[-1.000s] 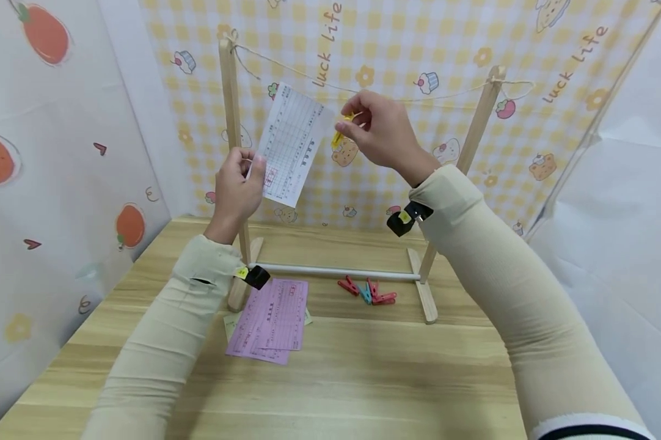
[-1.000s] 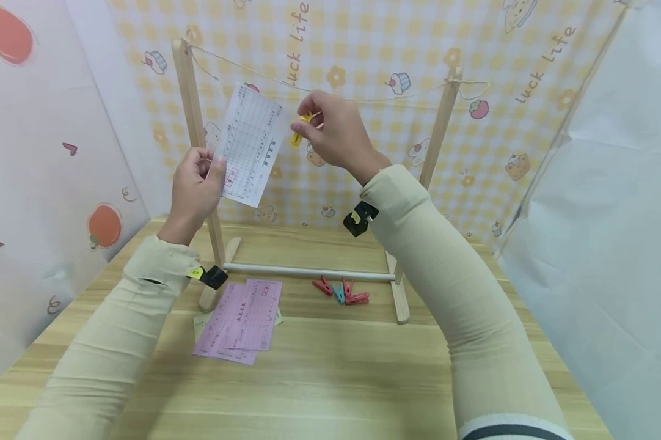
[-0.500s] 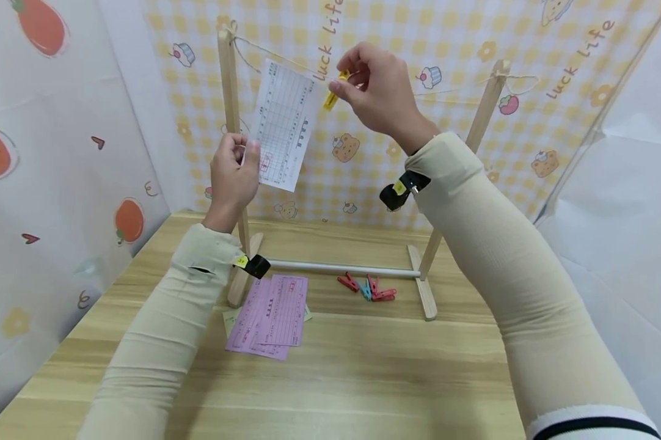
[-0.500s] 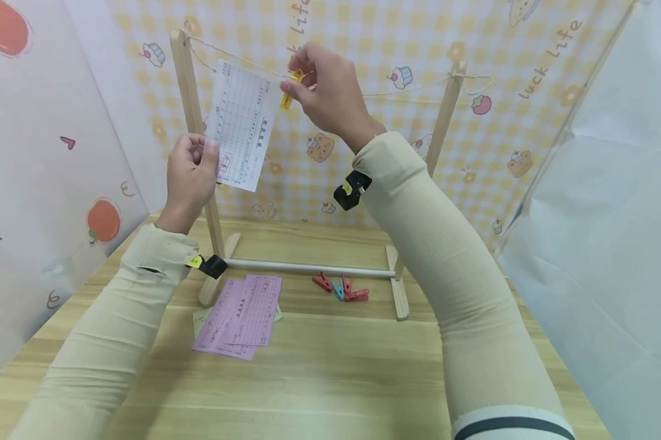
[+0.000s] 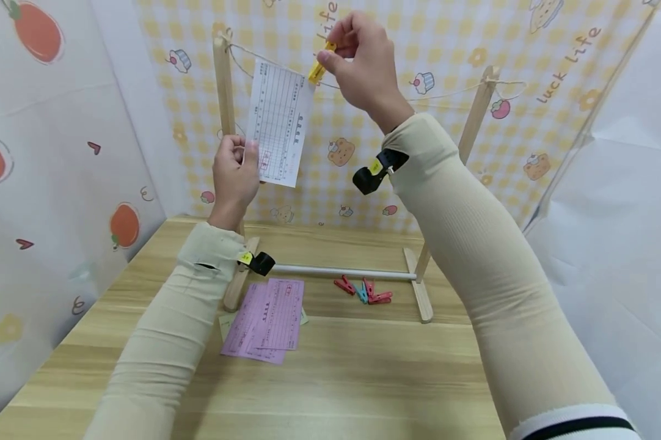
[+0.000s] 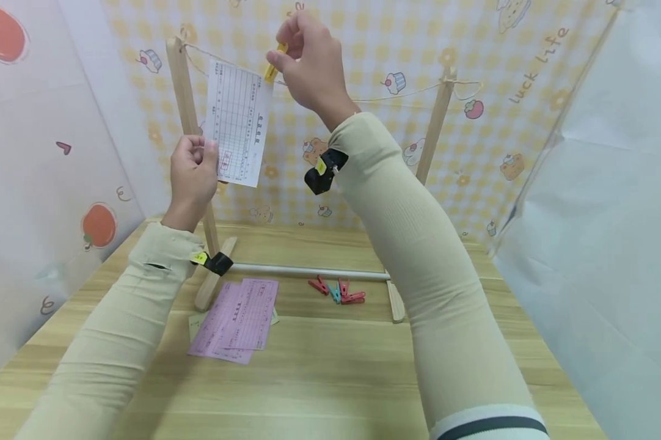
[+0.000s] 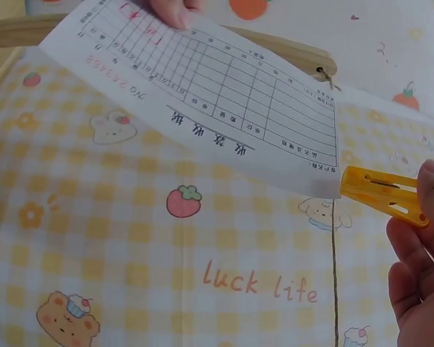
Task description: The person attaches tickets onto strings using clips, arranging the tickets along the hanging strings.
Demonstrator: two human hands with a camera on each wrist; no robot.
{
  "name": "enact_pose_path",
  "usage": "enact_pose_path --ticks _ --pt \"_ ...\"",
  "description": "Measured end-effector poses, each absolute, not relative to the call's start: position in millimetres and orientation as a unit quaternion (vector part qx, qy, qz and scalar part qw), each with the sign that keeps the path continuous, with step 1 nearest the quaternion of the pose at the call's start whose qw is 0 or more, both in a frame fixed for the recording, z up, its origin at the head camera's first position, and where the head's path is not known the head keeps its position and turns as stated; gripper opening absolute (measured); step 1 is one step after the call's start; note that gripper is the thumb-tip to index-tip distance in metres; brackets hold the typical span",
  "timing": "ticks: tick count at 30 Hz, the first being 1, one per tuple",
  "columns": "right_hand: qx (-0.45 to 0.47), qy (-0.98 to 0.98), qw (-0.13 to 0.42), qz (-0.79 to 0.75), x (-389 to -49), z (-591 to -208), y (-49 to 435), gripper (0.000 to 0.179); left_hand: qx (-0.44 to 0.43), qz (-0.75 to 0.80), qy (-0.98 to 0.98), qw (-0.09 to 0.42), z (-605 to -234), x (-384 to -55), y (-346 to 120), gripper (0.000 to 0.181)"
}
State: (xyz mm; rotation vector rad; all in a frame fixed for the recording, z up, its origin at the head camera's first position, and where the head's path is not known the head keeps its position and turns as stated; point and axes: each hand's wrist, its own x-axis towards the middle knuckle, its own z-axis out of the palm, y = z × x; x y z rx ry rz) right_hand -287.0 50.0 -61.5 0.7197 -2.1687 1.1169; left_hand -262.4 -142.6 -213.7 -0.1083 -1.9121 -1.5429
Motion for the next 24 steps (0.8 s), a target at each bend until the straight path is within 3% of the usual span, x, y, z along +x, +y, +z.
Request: enact_pose_path --ticks 14,24 --pt "0.277 -0.769 0.326 0.475 -302.7 -56.8 36.4 0.043 -0.038 -0.613 -0.718 0.328 -216.2 -263.9 -142.8 0.017" --pt "0.271 -0.775 0.309 0.481 -309.8 -54.0 29.5 0.040 -0.041 -0.608 -0.721 0.330 -215.8 -264.2 -143.3 0.020"
